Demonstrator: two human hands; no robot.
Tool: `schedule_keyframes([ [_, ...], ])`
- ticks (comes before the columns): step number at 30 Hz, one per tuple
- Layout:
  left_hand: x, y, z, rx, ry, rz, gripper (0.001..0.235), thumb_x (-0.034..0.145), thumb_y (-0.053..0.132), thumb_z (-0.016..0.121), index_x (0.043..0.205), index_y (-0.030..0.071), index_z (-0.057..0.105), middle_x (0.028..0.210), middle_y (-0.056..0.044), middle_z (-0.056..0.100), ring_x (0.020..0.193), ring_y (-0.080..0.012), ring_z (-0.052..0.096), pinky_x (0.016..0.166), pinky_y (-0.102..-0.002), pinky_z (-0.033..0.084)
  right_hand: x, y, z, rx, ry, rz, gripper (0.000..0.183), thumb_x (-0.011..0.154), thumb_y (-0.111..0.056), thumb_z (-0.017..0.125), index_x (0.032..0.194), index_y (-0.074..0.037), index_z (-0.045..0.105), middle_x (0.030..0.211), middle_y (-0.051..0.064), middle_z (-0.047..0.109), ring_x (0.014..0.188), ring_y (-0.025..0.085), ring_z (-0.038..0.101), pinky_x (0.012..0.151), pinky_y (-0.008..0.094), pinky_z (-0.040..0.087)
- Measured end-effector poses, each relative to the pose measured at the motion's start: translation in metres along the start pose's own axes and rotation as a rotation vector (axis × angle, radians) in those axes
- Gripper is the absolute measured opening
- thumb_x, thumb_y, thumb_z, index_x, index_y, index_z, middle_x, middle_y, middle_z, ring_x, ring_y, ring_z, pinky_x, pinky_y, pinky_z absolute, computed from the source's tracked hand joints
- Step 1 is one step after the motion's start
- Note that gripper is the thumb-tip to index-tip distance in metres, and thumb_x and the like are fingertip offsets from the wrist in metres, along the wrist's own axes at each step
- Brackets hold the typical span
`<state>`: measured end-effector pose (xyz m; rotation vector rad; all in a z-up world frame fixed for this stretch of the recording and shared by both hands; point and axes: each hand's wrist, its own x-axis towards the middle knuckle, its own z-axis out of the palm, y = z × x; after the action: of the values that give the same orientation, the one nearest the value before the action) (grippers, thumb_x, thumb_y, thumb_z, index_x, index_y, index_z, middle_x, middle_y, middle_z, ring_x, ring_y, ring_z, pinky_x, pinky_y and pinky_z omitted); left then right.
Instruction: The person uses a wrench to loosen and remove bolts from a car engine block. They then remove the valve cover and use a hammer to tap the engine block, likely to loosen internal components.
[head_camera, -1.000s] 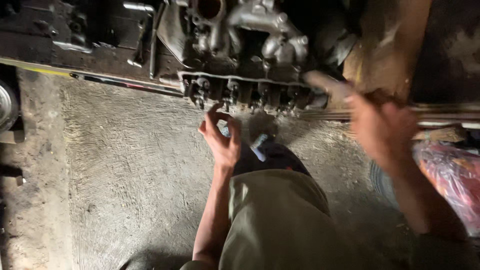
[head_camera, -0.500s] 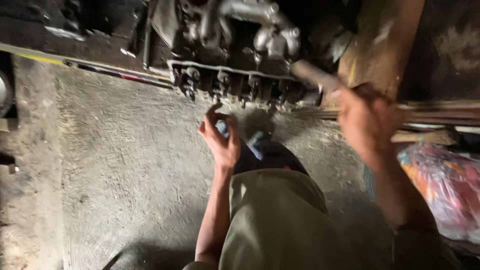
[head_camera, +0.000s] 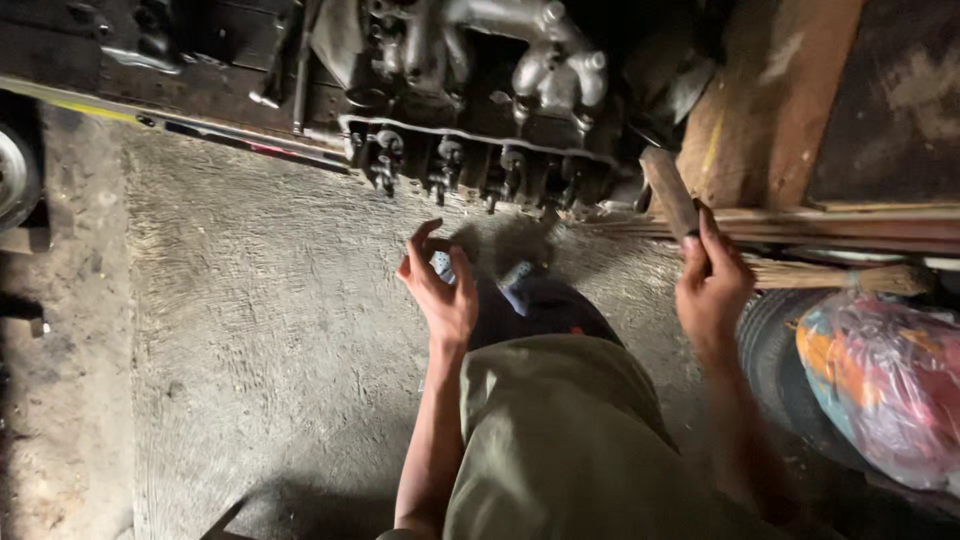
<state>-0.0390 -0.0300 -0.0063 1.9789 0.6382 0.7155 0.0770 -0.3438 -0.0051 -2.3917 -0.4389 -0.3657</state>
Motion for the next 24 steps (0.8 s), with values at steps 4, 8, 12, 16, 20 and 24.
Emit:
schedule_keyframes([
  [4, -0.001, -0.016, 0.013, 0.001, 0.013, 0.098, 0.031, 0.1, 0.019, 0.057, 0.127, 0.004, 0.056, 0.087, -0.005, 0.077, 0.077, -0.0126, 0.062, 0.099, -0.039, 0.03, -0.014, 0.002, 0.047, 0.56, -0.003, 0.141, 0.02, 0.115, -0.017, 0.055, 0.128, -0.004, 0.063, 0.098, 0.009, 0.071, 0.07, 0.012, 0.064, 0.056, 0.027, 0.054],
  [8, -0.003, -0.019, 0.018, -0.113, -0.043, 0.021, 0.029, 0.103, 0.022, 0.055, 0.129, 0.008, 0.058, 0.088, -0.003, 0.077, 0.07, -0.0089, 0.062, 0.097, -0.034, 0.041, -0.008, 0.011, 0.106, 0.4, -0.029, 0.055, 0.015, 0.112, -0.012, 0.053, 0.122, -0.003, 0.058, 0.096, 0.01, 0.073, 0.073, 0.017, 0.07, 0.057, 0.031, 0.059],
  [12, -0.007, 0.001, 0.011, -0.025, -0.025, 0.083, 0.031, 0.102, 0.019, 0.056, 0.129, 0.004, 0.057, 0.092, -0.007, 0.078, 0.082, -0.0135, 0.065, 0.103, -0.039, 0.03, -0.053, 0.03, 0.129, 0.08, 0.025, -0.02, 0.028, 0.104, -0.011, 0.055, 0.128, 0.004, 0.054, 0.094, 0.016, 0.068, 0.075, 0.028, 0.067, 0.061, 0.041, 0.056],
  [16, -0.008, 0.001, 0.005, 0.014, -0.026, 0.06, 0.034, 0.101, 0.02, 0.055, 0.13, 0.003, 0.056, 0.087, -0.005, 0.075, 0.084, -0.0149, 0.064, 0.105, -0.04, 0.03, -0.102, 0.046, 0.107, 0.11, -0.143, 0.301, 0.013, 0.105, -0.013, 0.052, 0.111, -0.002, 0.056, 0.077, 0.013, 0.066, 0.066, 0.025, 0.066, 0.059, 0.044, 0.053],
  [20, -0.008, -0.005, 0.006, -0.056, -0.066, -0.009, 0.033, 0.1, 0.022, 0.054, 0.129, 0.008, 0.058, 0.083, 0.0, 0.073, 0.076, -0.01, 0.064, 0.098, -0.036, 0.041, -0.08, 0.026, 0.08, 0.498, -0.031, 0.314, 0.02, 0.109, -0.02, 0.047, 0.118, -0.002, 0.048, 0.088, 0.01, 0.062, 0.073, 0.022, 0.061, 0.061, 0.037, 0.053],
  [24, -0.011, 0.003, 0.007, 0.045, -0.052, 0.06, 0.035, 0.098, 0.018, 0.056, 0.13, 0.003, 0.058, 0.082, -0.003, 0.073, 0.082, -0.0155, 0.064, 0.101, -0.041, 0.031, -0.037, 0.019, 0.11, 0.979, 0.049, 0.285, 0.03, 0.109, -0.024, 0.046, 0.129, -0.002, 0.044, 0.105, 0.007, 0.062, 0.088, 0.02, 0.062, 0.069, 0.035, 0.058],
])
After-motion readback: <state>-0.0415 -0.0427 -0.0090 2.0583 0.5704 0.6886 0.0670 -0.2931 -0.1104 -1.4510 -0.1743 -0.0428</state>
